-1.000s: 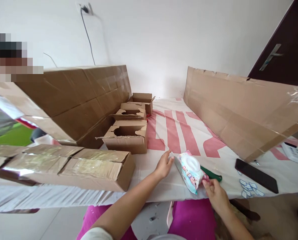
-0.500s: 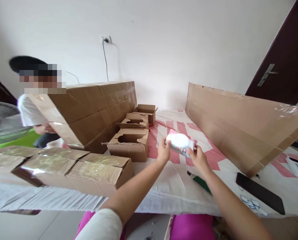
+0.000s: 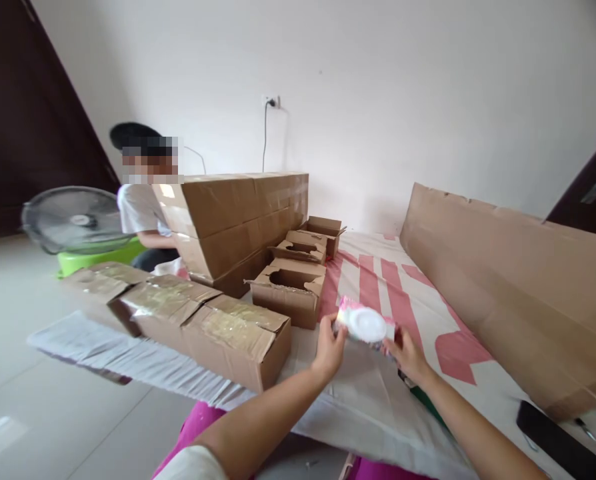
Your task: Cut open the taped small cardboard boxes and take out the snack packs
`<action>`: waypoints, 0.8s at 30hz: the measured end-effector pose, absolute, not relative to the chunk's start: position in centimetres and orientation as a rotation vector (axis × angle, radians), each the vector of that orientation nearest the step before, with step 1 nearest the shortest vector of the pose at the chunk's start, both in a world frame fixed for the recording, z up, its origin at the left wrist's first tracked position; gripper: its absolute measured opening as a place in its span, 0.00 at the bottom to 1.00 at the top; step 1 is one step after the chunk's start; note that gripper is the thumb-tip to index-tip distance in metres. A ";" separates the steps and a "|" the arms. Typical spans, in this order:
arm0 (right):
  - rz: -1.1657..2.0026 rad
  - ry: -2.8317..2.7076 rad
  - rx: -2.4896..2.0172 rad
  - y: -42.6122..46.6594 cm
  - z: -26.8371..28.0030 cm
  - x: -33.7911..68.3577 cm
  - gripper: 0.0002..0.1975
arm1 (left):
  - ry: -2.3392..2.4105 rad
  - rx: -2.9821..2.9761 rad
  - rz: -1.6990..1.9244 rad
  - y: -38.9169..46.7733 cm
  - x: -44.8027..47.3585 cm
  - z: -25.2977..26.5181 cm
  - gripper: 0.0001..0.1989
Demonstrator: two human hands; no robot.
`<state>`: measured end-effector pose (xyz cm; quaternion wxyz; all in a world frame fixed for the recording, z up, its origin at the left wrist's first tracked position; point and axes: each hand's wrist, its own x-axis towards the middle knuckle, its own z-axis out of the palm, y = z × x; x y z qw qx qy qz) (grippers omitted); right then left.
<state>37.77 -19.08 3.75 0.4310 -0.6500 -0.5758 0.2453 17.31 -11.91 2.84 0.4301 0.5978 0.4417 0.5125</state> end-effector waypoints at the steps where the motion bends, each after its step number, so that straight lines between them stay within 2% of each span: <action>1: 0.714 -1.502 -1.636 -20.4 2.5 37.4 0.27 | 1.115 1.489 1.249 -13.3 15.7 1.3 0.13; 3: 0.821 -1.656 -1.700 -21.9 1.0 37.2 0.26 | 1.124 1.515 1.163 -15.4 13.0 -1.4 0.13; 7: 0.686 -1.706 -1.854 -19.8 2.2 37.9 0.25 | 1.058 1.677 0.967 -16.1 10.0 -4.2 0.15; 10: 0.796 -1.703 -1.816 -15.9 4.7 37.5 0.28 | 1.072 1.678 0.944 -15.7 9.9 -4.3 0.13; 13: 0.925 -1.936 -1.851 -12.5 6.6 35.9 0.32 | 1.059 1.699 0.910 -15.8 9.9 -3.7 0.10; 16: 1.062 -2.150 -1.839 -11.0 7.6 34.2 0.29 | 1.036 1.726 0.882 -16.1 9.7 -3.1 0.10; 19: 1.294 -2.259 -1.891 -11.2 7.9 33.4 0.26 | 1.025 1.711 0.866 -16.2 9.5 -3.0 0.14; 24: 1.305 -2.222 -2.024 -13.2 7.5 33.0 0.36 | 0.975 1.698 0.864 -16.3 9.4 -3.1 0.17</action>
